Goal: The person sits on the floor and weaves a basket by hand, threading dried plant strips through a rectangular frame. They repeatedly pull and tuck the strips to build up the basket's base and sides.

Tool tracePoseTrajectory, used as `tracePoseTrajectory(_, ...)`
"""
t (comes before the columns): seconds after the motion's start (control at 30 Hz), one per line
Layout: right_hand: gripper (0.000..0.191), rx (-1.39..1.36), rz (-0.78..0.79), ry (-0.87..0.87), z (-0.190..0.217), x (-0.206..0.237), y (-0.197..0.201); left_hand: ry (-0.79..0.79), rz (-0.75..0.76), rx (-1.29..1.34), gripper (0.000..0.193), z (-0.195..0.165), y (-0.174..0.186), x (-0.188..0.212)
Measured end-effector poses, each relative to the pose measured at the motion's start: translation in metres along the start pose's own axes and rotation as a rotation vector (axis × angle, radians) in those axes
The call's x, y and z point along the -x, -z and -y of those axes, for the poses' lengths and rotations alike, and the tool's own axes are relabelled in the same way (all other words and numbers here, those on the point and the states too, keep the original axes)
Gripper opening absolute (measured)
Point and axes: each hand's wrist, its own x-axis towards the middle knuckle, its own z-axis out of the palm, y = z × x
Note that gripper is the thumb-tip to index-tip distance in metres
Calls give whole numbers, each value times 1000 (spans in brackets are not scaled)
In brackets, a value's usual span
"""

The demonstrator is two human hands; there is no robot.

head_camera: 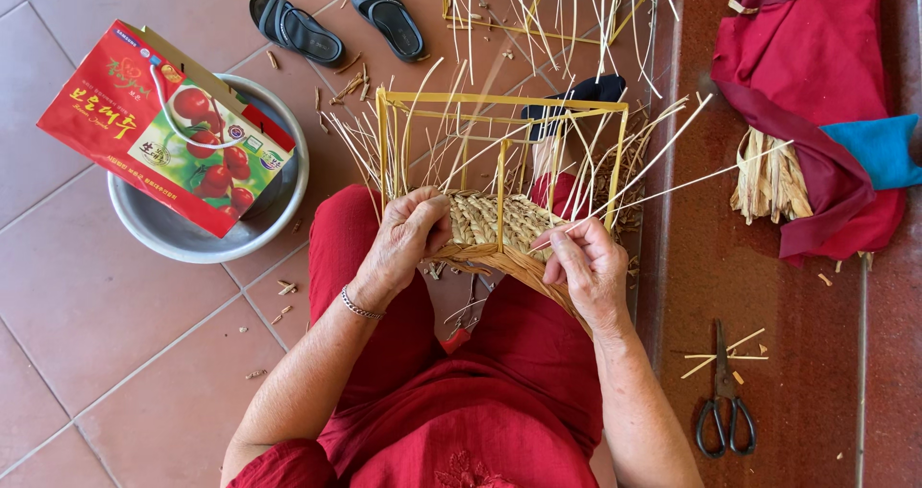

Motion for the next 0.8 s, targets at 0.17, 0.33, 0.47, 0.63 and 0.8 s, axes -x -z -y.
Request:
tracePoseTrajectory(0.17, 12, -71, -56, -59, 5, 0, 1, -63, 17, 49, 31, 5, 0, 0)
tracePoseTrajectory(0.33, 8, -70, -47, -97, 9, 1, 1, -60, 50, 98, 28, 0, -3, 1)
tracePoseTrajectory(0.47, 8, -98, -52, -59, 10, 2, 2, -101, 60, 63, 15, -20, -5, 17)
tracePoseTrajectory(0.63, 11, -120, -76, -61, 9, 1, 5, -387, -139, 70, 28, -35, 17, 41)
tracePoseTrajectory(0.8, 10, -105, -98, -77, 7, -4, 7, -409, -231, -53, 14, -20, 43, 57)
